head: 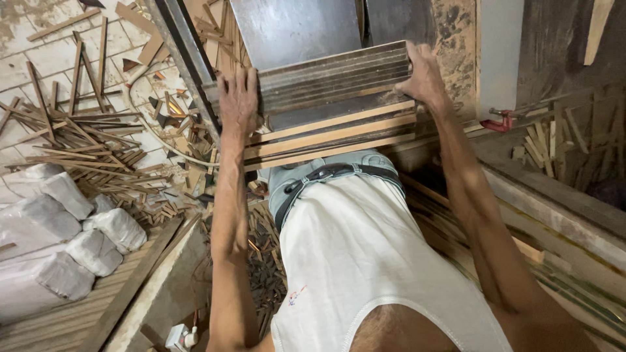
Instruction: The person sorts and stacks thin wooden strips at a table saw, aligning them into a pile and moving pieces one at a time. They push a wheeled cart, gather small cut wood blocks from the floor, and continue arranging the strips on the saw table.
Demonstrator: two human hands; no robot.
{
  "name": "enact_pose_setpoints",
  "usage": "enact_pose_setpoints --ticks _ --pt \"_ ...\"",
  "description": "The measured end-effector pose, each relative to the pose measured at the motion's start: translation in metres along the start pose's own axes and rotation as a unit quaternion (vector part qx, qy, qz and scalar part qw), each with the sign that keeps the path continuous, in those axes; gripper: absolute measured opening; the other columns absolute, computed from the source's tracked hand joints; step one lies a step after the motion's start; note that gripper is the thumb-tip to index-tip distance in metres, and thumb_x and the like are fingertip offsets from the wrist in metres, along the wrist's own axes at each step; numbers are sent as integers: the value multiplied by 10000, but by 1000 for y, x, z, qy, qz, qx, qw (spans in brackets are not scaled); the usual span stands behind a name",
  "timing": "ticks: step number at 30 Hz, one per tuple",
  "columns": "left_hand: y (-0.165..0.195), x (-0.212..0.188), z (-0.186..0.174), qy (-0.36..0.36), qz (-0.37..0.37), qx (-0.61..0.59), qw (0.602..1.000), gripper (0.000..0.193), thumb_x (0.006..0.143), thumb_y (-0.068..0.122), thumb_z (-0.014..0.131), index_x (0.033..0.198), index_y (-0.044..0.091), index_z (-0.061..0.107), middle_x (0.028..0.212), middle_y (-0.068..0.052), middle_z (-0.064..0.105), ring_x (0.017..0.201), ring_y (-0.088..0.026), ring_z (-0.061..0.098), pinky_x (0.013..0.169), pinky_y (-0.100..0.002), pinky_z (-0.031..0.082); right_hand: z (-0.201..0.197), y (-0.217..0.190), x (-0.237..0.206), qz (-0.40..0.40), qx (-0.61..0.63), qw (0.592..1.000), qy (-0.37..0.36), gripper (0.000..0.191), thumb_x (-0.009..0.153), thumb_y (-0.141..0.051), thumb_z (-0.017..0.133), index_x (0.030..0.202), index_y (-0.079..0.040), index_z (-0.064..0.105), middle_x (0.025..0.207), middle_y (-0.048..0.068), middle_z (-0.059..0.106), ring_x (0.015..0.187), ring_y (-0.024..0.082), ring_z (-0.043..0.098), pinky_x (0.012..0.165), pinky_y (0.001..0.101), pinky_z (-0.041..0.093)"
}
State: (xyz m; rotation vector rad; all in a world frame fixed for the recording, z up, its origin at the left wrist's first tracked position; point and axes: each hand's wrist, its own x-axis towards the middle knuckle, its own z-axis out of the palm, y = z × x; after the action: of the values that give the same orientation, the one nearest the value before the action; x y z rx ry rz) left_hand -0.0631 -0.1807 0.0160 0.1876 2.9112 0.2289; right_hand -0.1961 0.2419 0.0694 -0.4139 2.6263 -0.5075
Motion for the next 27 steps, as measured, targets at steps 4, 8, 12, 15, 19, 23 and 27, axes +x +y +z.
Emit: enact_pose_setpoints --ticks 4,8,12,15,19,23,27 --pt "2 -13 14 64 6 73 995 863 864 159 776 1603 40 346 1499 -136 441 1448 -317 389 1311 -532 189 8 6 -3 78 85 993 -7 1024 705 -64 878 1617 -38 412 1249 137 542 1075 294 605 932 410 597" --pt "1 -20 16 140 26 66 988 910 892 301 743 1651 34 318 1532 -136 441 1481 -341 370 1298 -591 137 18 -3 7 70 -55 995 55 1023 632 -121 926 1545 -10 478 1325 224 533 1183 345 572 966 494 526" --pt "3 -19 5 101 28 -80 991 988 816 386 768 1599 -14 317 1440 -201 448 1399 -394 377 1222 -647 115 14 -6 1 102 183 978 20 796 674 -9 802 1440 -4 585 1286 187 574 1193 301 627 1022 383 579" --pt "3 -17 -3 93 27 -60 994 992 802 332 757 1623 -8 317 1461 -193 447 1413 -386 376 1249 -624 120 3 -4 -5 88 99 991 -25 816 681 -49 856 1435 -32 542 1215 155 601 1152 318 613 1014 429 527" --pt "4 -17 -3 102 27 -45 993 918 847 253 722 1634 19 312 1510 -173 442 1455 -370 350 1272 -632 86 6 1 -1 152 62 986 -21 1018 595 -70 883 1513 -85 443 1225 138 589 1061 322 631 895 407 567" --pt "15 -9 7 120 -15 29 992 818 934 48 575 1667 9 215 1667 -240 313 1586 -365 210 1293 -616 14 19 10 6 41 6 998 53 815 736 -55 858 1492 -82 554 1189 156 700 1067 327 677 912 449 563" --pt "23 1 11 56 -22 30 998 919 849 -97 484 1683 56 130 1726 -221 126 1610 -352 73 1291 -567 -34 17 22 7 -48 61 996 47 924 632 -10 878 1482 -2 517 1173 211 683 1013 315 679 828 450 552"
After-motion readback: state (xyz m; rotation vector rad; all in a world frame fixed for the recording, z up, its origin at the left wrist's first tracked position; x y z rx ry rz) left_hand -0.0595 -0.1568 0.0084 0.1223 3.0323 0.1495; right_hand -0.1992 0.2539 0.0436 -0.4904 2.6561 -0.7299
